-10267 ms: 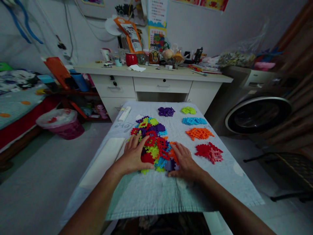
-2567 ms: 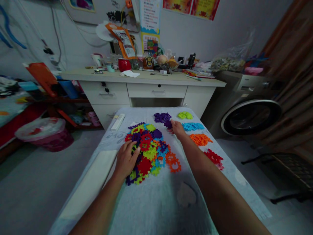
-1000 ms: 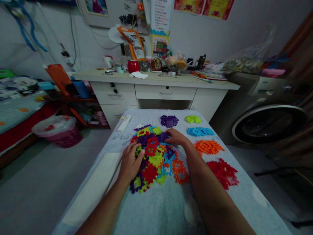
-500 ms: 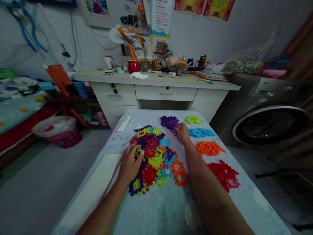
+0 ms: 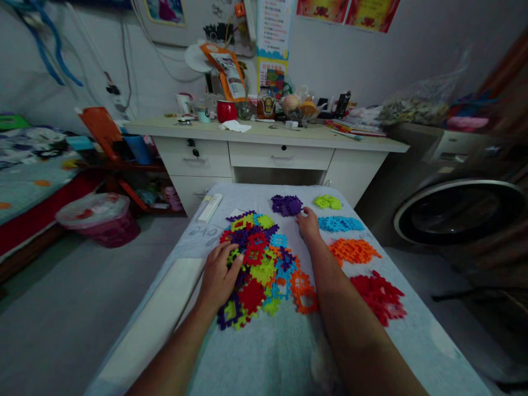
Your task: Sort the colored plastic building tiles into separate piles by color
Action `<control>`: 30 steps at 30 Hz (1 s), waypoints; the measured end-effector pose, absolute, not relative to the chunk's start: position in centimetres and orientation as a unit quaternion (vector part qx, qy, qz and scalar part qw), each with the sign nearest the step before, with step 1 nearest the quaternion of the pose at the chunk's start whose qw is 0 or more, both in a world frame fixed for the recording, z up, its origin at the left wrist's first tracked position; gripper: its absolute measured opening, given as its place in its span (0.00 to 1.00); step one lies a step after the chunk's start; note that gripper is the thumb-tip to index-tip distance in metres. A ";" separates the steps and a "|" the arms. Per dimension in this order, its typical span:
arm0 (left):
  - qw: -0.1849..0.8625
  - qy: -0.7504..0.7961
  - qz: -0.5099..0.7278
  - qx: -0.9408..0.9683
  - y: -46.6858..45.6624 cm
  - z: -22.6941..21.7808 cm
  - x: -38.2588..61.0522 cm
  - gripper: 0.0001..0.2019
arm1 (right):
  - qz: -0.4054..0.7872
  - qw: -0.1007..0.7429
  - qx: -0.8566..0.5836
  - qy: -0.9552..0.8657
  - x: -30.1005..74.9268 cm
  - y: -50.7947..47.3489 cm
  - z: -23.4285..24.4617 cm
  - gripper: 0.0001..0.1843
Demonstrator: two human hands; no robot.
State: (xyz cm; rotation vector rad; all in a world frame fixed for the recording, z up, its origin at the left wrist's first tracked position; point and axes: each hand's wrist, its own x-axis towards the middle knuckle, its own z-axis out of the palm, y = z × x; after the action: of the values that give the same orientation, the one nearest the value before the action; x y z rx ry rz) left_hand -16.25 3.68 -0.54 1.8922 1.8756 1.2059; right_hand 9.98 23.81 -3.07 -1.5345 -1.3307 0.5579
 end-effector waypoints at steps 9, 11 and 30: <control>0.111 0.634 0.415 0.643 3.6 -0.7 -16.2 0.19 | 0.120 0.423 -0.644 -0.626 9.6 22.1 -2.2 0.25; 0.110 0.634 0.415 0.644 3.7 -0.7 -16.3 0.19 | 0.114 0.389 -0.633 -0.660 9.5 21.7 -2.0 0.25; 0.105 0.634 0.415 0.644 3.6 -0.4 -16.1 0.19 | 0.163 0.267 -0.399 -0.862 6.3 20.9 -0.3 0.17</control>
State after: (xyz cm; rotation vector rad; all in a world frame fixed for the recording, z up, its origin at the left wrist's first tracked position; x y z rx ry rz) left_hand -16.05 3.55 -0.41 1.8982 1.8694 1.2224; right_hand 6.35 20.86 -0.26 -1.0774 -2.3253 0.4401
